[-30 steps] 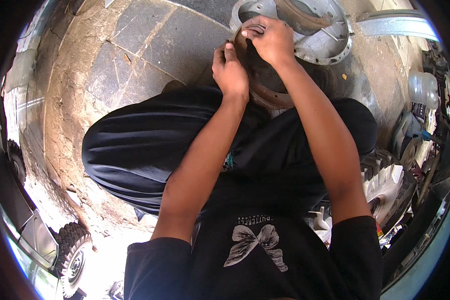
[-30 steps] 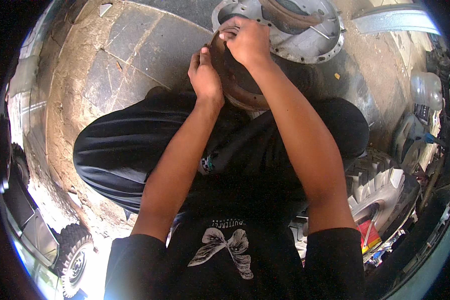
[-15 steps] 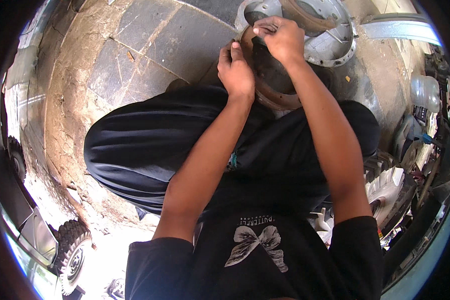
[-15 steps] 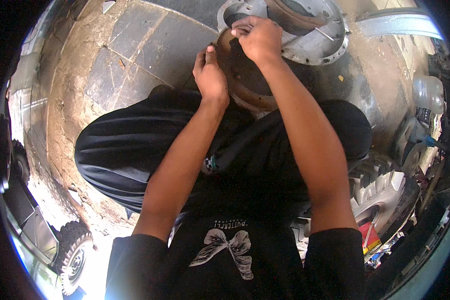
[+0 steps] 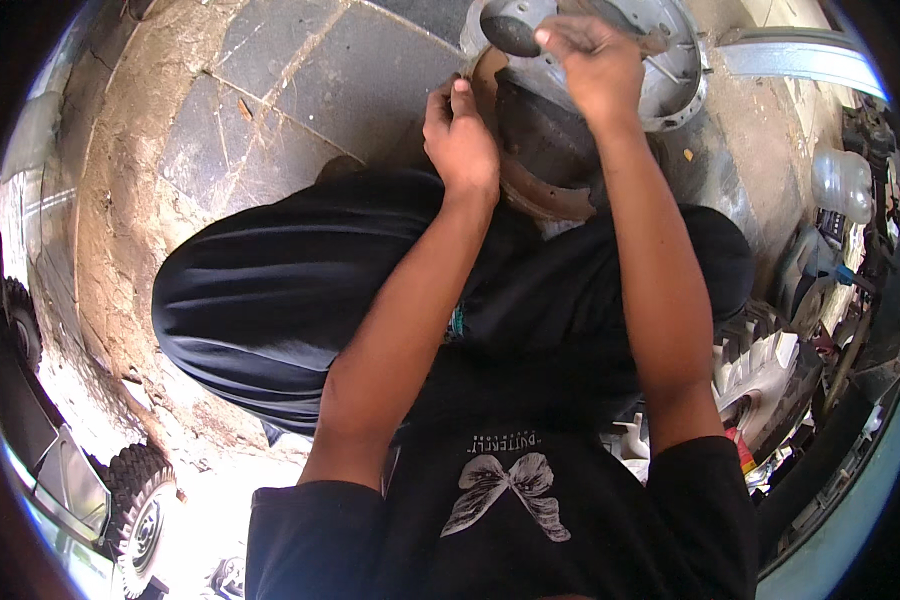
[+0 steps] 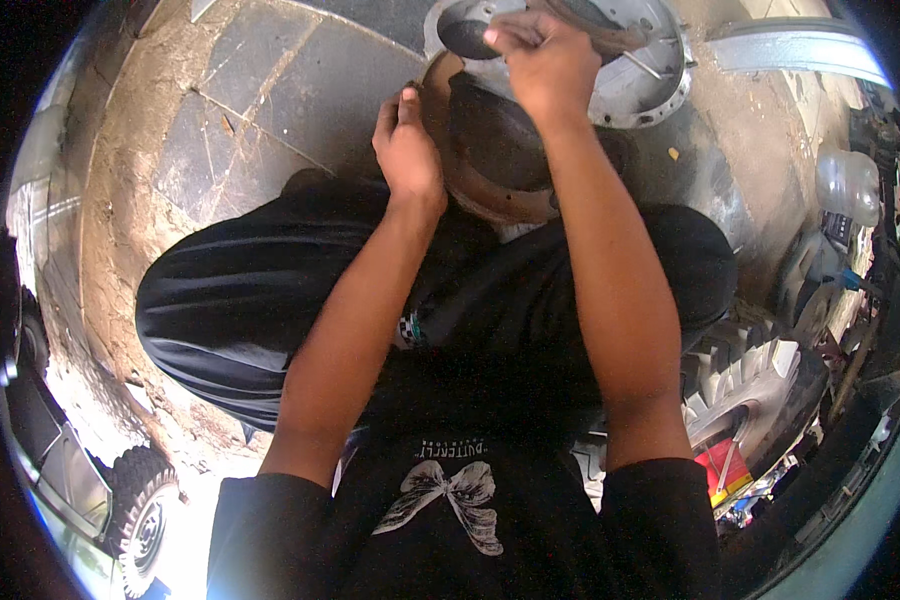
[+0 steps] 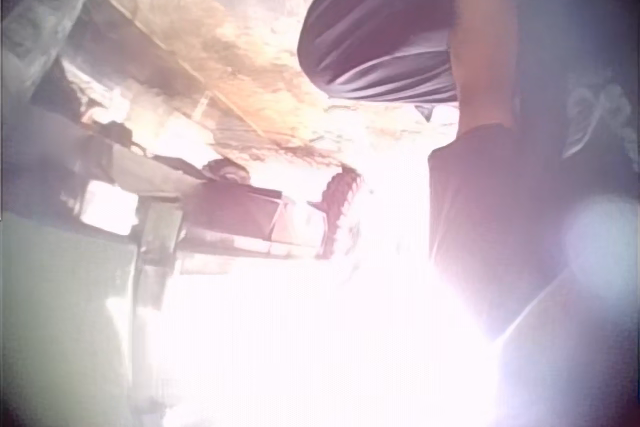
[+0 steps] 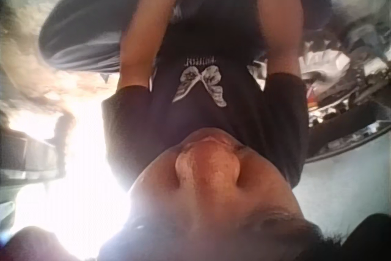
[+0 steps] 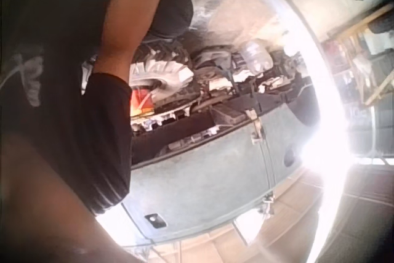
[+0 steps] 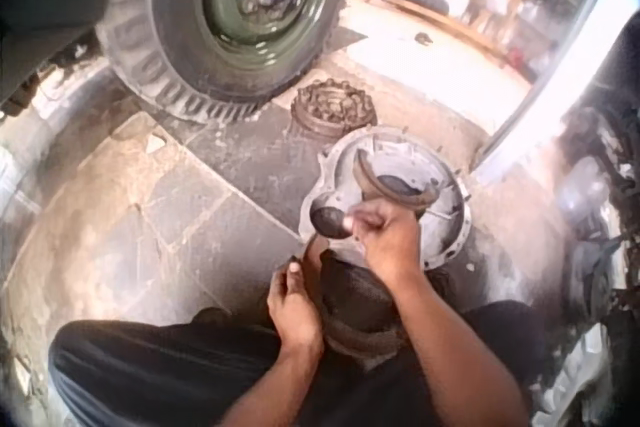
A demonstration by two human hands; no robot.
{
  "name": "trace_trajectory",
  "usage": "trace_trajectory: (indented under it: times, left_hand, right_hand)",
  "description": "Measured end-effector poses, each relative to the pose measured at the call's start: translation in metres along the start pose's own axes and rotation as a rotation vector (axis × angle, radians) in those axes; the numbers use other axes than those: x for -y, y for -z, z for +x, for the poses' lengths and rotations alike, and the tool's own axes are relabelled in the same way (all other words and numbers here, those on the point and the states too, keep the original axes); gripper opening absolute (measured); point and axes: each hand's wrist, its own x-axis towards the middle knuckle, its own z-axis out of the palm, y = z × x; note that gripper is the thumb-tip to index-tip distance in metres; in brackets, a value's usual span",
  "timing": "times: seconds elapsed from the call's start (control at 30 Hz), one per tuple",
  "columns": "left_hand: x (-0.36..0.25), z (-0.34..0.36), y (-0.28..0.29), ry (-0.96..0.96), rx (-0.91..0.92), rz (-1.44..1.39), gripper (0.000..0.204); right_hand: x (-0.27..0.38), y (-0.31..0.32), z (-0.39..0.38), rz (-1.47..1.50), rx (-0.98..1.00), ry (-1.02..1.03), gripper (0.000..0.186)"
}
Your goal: The person sits on the floor and uses hands to manipulate brake shoes and a brake drum, repeatedly pressing and adjusting the curved brake components. The person handles the brake shoes one at a time, aligning them with the drum and pressing into place.
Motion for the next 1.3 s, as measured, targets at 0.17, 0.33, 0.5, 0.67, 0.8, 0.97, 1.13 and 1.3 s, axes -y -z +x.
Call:
trace_trajectory:
  times: [0.17, 0.33, 0.5, 0.67, 0.8, 0.97, 1.13, 1.3]
  left_hand:
    - [-0.001, 0.003, -0.001, 0.036, 0.032, -0.090, 0.036]
    - [-0.006, -0.001, -0.001, 0.027, -0.013, 0.003, 0.032]
    - [-0.002, 0.002, -0.003, -0.015, -0.025, -0.001, 0.032]
    - [-0.004, 0.000, 0.000, -0.015, -0.009, 0.041, 0.032]
    - [-0.006, -0.003, 0.000, -0.021, -0.026, 0.095, 0.035]
    - [-0.009, -0.003, -0.003, -0.023, -0.025, 0.068, 0.034]
    - [-0.007, -0.001, -0.001, 0.014, 0.003, 0.032, 0.033]
    - [-0.009, -0.003, -0.004, -0.007, -0.016, 0.037, 0.032]
  right_hand:
    - [-0.019, -0.020, -0.011, -0.014, 0.113, 0.022, 0.020]
    - [-0.014, -0.023, -0.015, -0.220, 0.153, 0.032, 0.019]
    - [-0.007, -0.026, -0.017, -0.291, 0.147, 0.088, 0.015]
    - [-0.013, -0.035, -0.008, -0.133, 0.146, 0.125, 0.014]
    - [-0.010, -0.024, -0.019, -0.299, 0.143, 0.133, 0.014]
    - [-0.016, -0.034, -0.006, -0.230, 0.116, 0.207, 0.013]
    - [-0.012, -0.028, -0.017, -0.229, 0.152, 0.145, 0.013]
    - [-0.018, -0.037, -0.003, -0.113, 0.151, 0.079, 0.012]
